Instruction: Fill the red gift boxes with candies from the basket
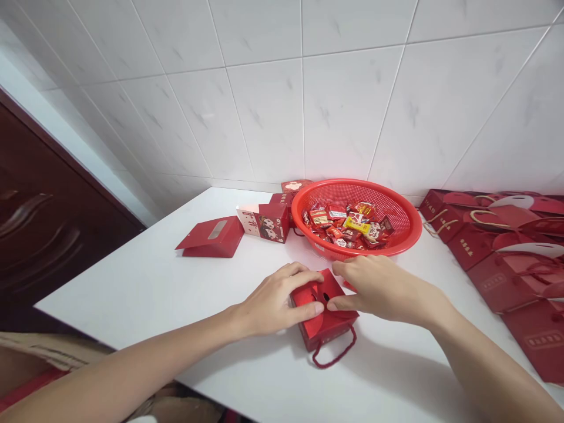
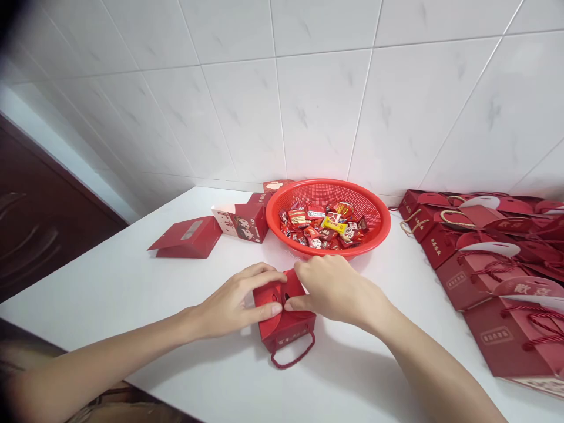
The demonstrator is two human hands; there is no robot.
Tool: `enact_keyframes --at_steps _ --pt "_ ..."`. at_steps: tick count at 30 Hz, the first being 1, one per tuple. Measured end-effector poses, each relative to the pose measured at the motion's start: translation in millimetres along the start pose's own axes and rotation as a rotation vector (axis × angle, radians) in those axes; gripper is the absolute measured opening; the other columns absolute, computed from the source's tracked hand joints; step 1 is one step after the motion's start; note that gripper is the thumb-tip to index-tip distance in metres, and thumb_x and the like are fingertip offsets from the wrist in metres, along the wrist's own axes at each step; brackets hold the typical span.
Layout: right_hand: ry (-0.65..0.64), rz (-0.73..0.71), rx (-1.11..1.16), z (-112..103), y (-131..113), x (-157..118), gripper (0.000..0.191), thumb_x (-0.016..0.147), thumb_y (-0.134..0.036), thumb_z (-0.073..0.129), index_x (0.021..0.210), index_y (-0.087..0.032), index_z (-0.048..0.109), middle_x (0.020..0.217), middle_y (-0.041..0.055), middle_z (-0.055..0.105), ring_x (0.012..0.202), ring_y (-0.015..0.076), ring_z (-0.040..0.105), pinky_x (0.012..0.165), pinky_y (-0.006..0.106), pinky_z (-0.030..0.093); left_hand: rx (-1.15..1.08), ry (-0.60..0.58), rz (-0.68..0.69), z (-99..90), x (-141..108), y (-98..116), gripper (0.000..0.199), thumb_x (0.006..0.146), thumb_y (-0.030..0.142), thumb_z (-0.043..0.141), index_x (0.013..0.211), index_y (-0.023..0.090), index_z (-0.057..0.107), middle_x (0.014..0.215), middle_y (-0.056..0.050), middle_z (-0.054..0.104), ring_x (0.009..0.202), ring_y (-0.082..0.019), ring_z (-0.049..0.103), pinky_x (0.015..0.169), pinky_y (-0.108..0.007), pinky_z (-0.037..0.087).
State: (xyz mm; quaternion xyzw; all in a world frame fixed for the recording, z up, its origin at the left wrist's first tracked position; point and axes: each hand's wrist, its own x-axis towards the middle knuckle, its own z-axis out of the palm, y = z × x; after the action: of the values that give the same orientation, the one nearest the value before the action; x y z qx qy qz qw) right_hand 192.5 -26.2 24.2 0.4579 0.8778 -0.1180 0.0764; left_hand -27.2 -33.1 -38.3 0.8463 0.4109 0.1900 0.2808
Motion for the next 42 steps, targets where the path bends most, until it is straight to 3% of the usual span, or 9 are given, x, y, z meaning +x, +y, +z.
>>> enact_keyframes --at_steps 4,9,15,19,22,25,27,32,42 --pt "0.075 -0.025 0.035 2 -7 -6 0.030 0.091 -0.047 0.063 0.095 -0.017 0.063 0.079 0.0043 0.066 0.064 0.0180 0.060 0.051 0.028 0.026 0.130 0.129 -0.104 -2.8 1 1 0.042 0.088 0.050 0.061 0.122 0.026 0.065 0.110 -0.007 0.059 0.095 -0.023 0.064 0.085 -0.038 0.054" --pt "0.129 -0.048 0.034 19 -23 0 0.054 0.090 -0.061 0.057 0.120 -0.016 0.059 0.099 0.0107 0.067 0.076 0.0243 0.065 0.054 0.029 0.035 0.193 0.208 -0.167 -6.0 2 -1 0.042 0.090 0.055 0.055 0.117 0.024 0.065 0.111 -0.007 0.055 0.084 -0.021 0.062 0.077 -0.038 0.054" --pt "0.141 -0.061 -0.027 22 -25 4 0.046 0.094 -0.051 0.057 0.121 -0.014 0.060 0.104 0.0129 0.065 0.082 0.0259 0.066 0.059 0.031 0.042 -0.003 0.145 -0.077 -6.3 1 -3 0.026 0.094 0.038 0.051 0.110 0.022 0.063 0.112 -0.006 0.056 0.079 -0.016 0.060 0.079 -0.035 0.053" --pt "0.084 -0.147 0.043 12 -12 4 0.039 0.094 -0.042 0.059 0.122 -0.015 0.060 0.108 0.0119 0.065 0.082 0.0235 0.065 0.062 0.031 0.044 -0.107 0.153 -0.074 -4.8 1 -5 0.042 0.086 0.040 0.064 0.123 0.023 0.056 0.128 -0.010 0.052 0.075 -0.014 0.059 0.073 -0.034 0.054" --pt "0.064 -0.204 0.102 8 -1 7 0.043 0.094 -0.040 0.060 0.130 -0.018 0.057 0.117 0.0125 0.063 0.089 0.0237 0.065 0.069 0.032 0.046 -0.129 0.118 -0.074 -6.7 3 -6 0.046 0.084 0.043 0.068 0.124 0.025 0.056 0.135 -0.010 0.050 0.082 -0.016 0.061 0.076 -0.035 0.055" --pt "0.032 -0.220 0.158 8 6 10 0.047 0.093 -0.036 0.061 0.135 -0.020 0.053 0.116 0.0108 0.063 0.088 0.0223 0.065 0.068 0.031 0.045 -0.120 0.077 -0.019 -9.8 4 -7 0.036 0.085 0.040 0.069 0.116 0.024 0.061 0.126 -0.008 0.056 0.098 -0.021 0.061 0.086 -0.037 0.053" --pt "0.008 -0.212 0.195 8 8 11 0.043 0.092 -0.035 0.061 0.132 -0.020 0.055 0.111 0.0090 0.063 0.083 0.0204 0.064 0.066 0.030 0.044 -0.140 0.067 -0.004 -10.8 4 -8 0.034 0.083 0.040 0.071 0.111 0.023 0.062 0.120 -0.007 0.059 0.099 -0.021 0.061 0.086 -0.036 0.052" --pt "-0.018 -0.111 0.176 5 8 6 0.030 0.091 -0.042 0.060 0.111 -0.019 0.059 0.100 0.0068 0.063 0.071 0.0196 0.062 0.057 0.029 0.038 -0.239 0.036 -0.077 -9.7 4 -10 0.035 0.080 0.044 0.073 0.104 0.022 0.061 0.113 -0.006 0.058 0.071 -0.012 0.057 0.067 -0.029 0.053" --pt "-0.020 -0.040 0.209 2 17 -4 0.023 0.090 -0.043 0.055 0.096 -0.021 0.050 0.078 0.0021 0.063 0.065 0.0195 0.059 0.054 0.029 0.036 -0.188 -0.018 -0.123 -21.5 3 -10 0.035 0.077 0.046 0.075 0.100 0.022 0.062 0.110 -0.004 0.055 0.065 -0.010 0.055 0.065 -0.029 0.052"
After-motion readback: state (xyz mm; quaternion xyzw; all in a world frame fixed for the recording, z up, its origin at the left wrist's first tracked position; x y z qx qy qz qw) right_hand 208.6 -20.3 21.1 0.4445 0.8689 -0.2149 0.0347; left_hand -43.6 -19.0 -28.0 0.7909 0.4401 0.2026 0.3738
